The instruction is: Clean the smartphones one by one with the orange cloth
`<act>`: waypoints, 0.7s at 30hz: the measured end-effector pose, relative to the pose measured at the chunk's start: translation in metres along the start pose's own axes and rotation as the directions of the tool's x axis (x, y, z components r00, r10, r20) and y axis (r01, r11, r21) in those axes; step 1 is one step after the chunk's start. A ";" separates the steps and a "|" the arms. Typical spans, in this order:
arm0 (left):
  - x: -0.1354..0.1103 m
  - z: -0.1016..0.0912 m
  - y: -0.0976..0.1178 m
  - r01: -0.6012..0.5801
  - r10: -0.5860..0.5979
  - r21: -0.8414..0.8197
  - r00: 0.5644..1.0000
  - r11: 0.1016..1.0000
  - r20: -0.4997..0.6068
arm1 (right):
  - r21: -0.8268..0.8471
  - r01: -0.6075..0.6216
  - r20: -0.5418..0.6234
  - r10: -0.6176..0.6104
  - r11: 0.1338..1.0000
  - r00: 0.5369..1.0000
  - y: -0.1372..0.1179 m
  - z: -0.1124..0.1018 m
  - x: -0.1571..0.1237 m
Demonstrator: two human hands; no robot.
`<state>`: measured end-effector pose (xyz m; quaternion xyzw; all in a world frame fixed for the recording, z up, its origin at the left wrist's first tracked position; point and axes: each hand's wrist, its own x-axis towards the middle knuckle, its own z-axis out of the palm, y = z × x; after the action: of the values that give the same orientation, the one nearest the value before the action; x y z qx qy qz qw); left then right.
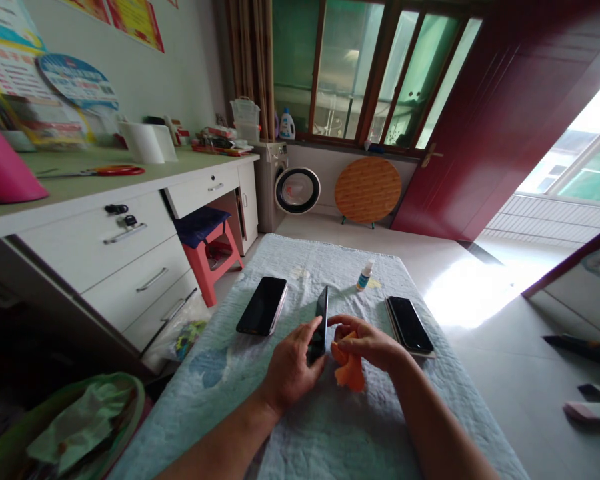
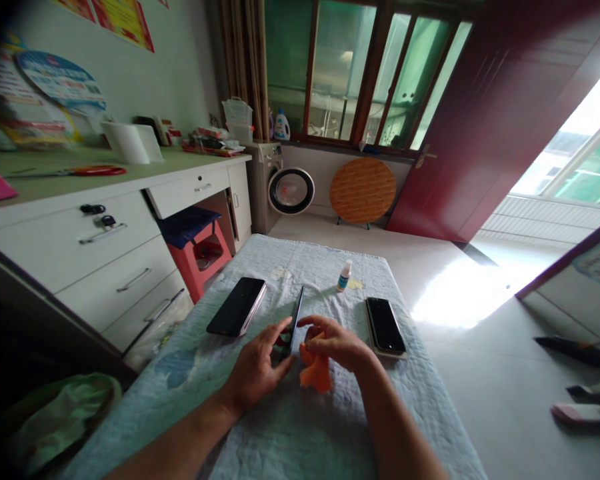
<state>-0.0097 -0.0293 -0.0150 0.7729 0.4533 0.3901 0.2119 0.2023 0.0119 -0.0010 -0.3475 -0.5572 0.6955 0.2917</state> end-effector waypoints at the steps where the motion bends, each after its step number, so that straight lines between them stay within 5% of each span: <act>1: 0.000 0.000 0.000 -0.004 0.004 0.002 1.000 1.000 -0.017 | -0.008 0.002 -0.020 -0.002 1.000 1.000 0.001 0.002 0.001; 7: 0.002 -0.004 0.002 0.036 -0.033 0.025 0.993 0.999 -0.110 | 0.012 -0.044 -0.121 0.045 0.999 0.992 0.002 0.006 0.007; 12: 0.003 -0.007 0.002 0.101 -0.102 -0.014 0.987 0.995 -0.125 | 0.033 -0.015 -0.077 0.017 0.999 0.997 0.000 0.006 0.006; 21: 0.007 -0.005 -0.006 0.214 -0.269 -0.310 0.952 0.926 -0.145 | 0.025 -0.056 -0.146 0.059 0.998 0.987 -0.001 0.005 0.004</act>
<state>-0.0149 -0.0207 -0.0127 0.6319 0.5007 0.4931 0.3268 0.1955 0.0125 0.0001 -0.4107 -0.5167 0.6819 0.3153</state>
